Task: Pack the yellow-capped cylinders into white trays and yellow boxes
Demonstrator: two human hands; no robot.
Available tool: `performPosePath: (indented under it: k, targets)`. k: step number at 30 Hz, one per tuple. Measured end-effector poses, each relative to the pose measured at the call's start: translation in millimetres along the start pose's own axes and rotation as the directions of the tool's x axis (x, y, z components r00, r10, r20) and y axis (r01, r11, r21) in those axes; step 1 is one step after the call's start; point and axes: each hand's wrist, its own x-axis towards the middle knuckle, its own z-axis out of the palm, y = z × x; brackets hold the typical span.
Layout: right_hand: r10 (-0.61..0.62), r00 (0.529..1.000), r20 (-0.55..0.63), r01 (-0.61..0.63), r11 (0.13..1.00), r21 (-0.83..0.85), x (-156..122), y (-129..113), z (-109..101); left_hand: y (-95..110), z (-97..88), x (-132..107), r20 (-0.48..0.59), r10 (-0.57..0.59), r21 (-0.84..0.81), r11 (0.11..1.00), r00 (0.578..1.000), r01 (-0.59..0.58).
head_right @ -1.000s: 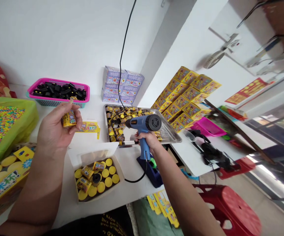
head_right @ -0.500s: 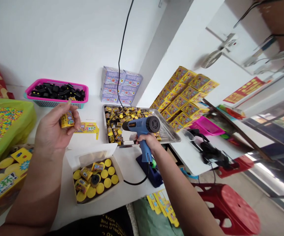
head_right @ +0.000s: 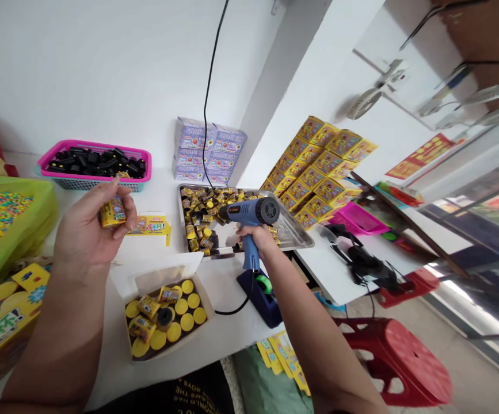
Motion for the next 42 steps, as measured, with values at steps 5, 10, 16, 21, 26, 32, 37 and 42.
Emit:
performPosePath:
  k: [5, 10, 16, 21, 26, 32, 37, 42]
  targets:
    - [-0.003, 0.998, -0.07, 0.0, 0.999, -0.048, 10, -4, -1, -1, -1.2, 0, 0.011, 0.006, 0.013, 1.0, 1.0, -0.006]
    - [-0.003, 0.997, -0.083, 0.0, 0.999, -0.041, 18, -4, -1, -1, -1.6, 1, 0.003, -0.003, 0.005, 1.0, 1.0, 0.003]
    - [0.018, 0.99, -0.141, -0.027, 0.998, -0.062, 23, -11, -13, -3, -0.5, 1, -0.01, -0.015, -0.005, 1.0, 1.0, 0.015]
    - [0.047, 0.992, -0.117, -0.056, 0.995, -0.077, 15, -20, -25, -2, 1.2, 1, -0.009, -0.003, 0.006, 1.0, 1.0, 0.003]
    - [0.124, 0.975, -0.184, -0.142, 0.986, -0.088, 4, -28, -40, -2, 0.8, 1, 0.007, 0.001, 0.003, 1.0, 1.0, -0.001]
    - [0.237, 0.931, -0.279, -0.267, 0.961, -0.076, -12, -43, -59, -8, -3.5, 5, 0.038, 0.008, -0.033, 0.999, 0.999, -0.007]
    - [0.304, 0.894, -0.328, -0.327, 0.945, -0.015, -19, -47, -64, -8, -3.4, 4, 0.056, 0.002, -0.044, 0.999, 0.998, 0.0]
    - [0.188, 0.895, -0.405, -0.25, 0.962, -0.105, -16, -43, -68, -4, -2.2, 3, 0.006, 0.022, -0.035, 0.999, 1.0, -0.022]
